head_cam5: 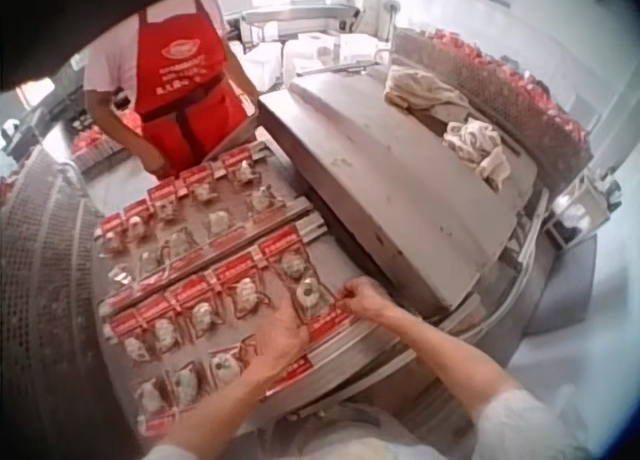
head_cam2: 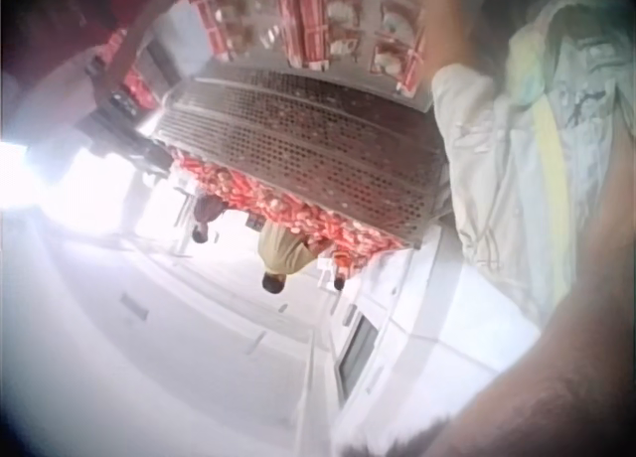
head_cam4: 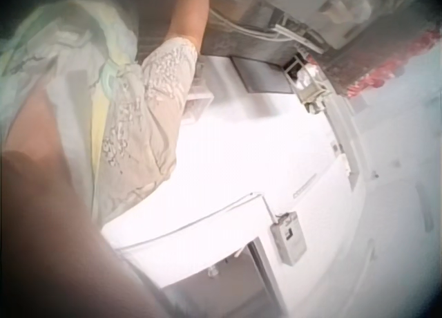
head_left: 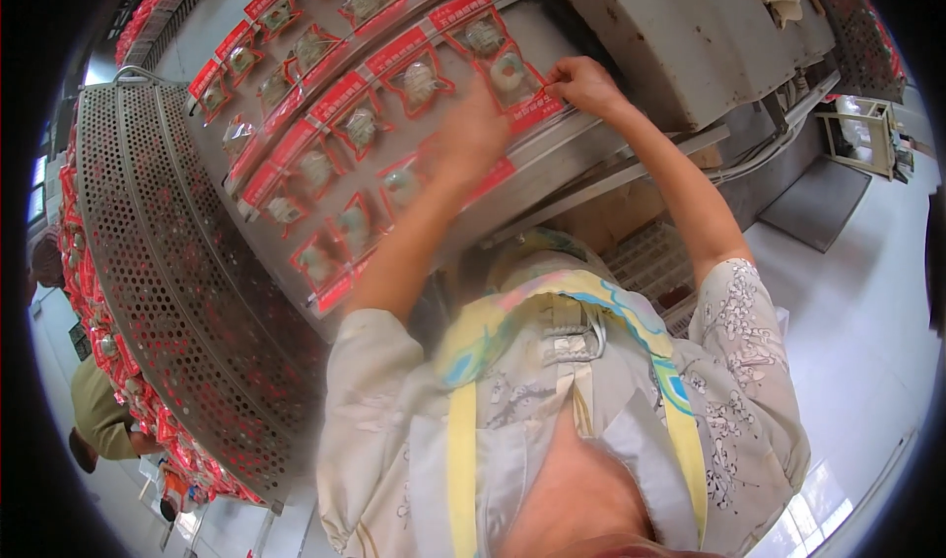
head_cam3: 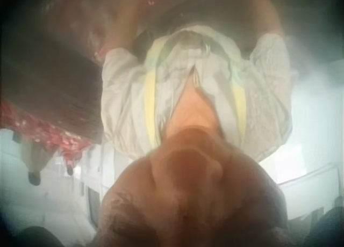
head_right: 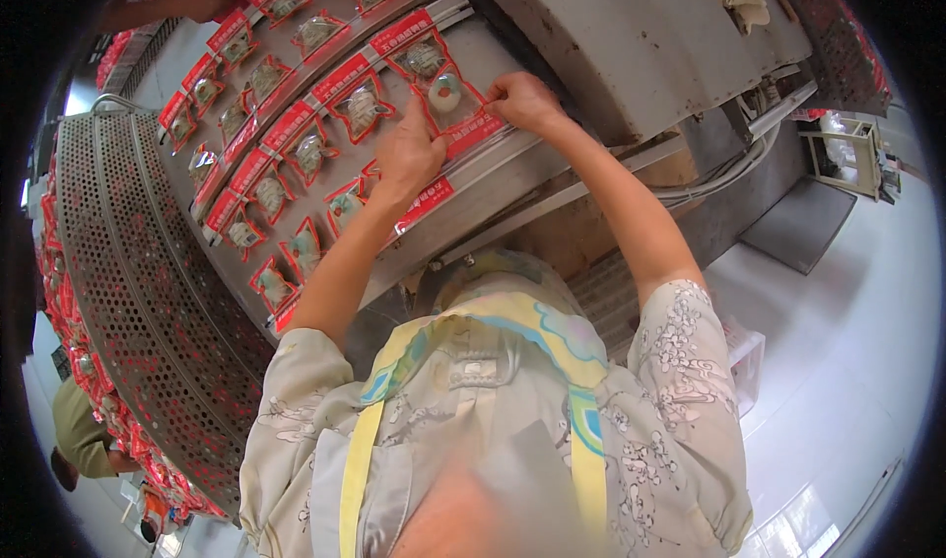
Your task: The person sorts and packs small red-packaged items by hand. The person takes items from a large bin, arranges them into slots on a conveyor belt or packaging machine, and fills small white crates with the processed packages.
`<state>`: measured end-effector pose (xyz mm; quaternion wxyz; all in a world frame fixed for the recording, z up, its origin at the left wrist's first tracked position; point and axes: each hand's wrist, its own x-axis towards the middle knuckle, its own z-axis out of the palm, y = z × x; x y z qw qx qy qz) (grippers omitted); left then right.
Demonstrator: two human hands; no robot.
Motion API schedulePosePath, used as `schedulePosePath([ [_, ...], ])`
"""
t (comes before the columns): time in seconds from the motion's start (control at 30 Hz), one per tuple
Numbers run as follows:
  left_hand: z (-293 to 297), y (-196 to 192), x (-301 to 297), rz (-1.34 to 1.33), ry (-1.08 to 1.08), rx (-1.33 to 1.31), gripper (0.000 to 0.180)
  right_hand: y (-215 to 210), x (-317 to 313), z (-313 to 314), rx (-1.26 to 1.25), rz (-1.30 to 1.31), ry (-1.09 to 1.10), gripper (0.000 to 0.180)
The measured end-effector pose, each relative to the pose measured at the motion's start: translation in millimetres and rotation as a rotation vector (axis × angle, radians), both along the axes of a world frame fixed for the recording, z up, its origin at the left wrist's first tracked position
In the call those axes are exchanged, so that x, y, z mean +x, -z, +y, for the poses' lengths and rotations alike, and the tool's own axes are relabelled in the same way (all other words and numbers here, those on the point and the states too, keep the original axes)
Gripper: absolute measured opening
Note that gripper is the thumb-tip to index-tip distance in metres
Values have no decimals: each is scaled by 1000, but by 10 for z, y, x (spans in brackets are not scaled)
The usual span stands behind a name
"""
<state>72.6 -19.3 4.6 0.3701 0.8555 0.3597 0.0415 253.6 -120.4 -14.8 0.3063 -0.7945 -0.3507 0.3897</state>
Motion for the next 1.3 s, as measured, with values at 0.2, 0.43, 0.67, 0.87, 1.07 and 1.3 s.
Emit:
schedulePosePath([
  [0.2,-94,45,77,214,56,208,78,87,82,-4,-65,-140,-44,21],
  [0.43,-17,-63,9,211,-19,-139,70,-32,184,32,-238,-1,-239,26],
  [0.67,-88,27,77,235,-62,-13,68,-197,90,66,-452,-295,-213,28],
  [0.87,-134,-97,-3,306,17,51,67,-153,80,72,-434,-221,-202,27],
  [1.07,-402,-67,-45,-347,272,261,38,-107,56,-11,-365,-233,-210,26],
  [1.3,-578,57,-26,-248,431,383,26,-761,-232,-620,155,-676,-191,21],
])
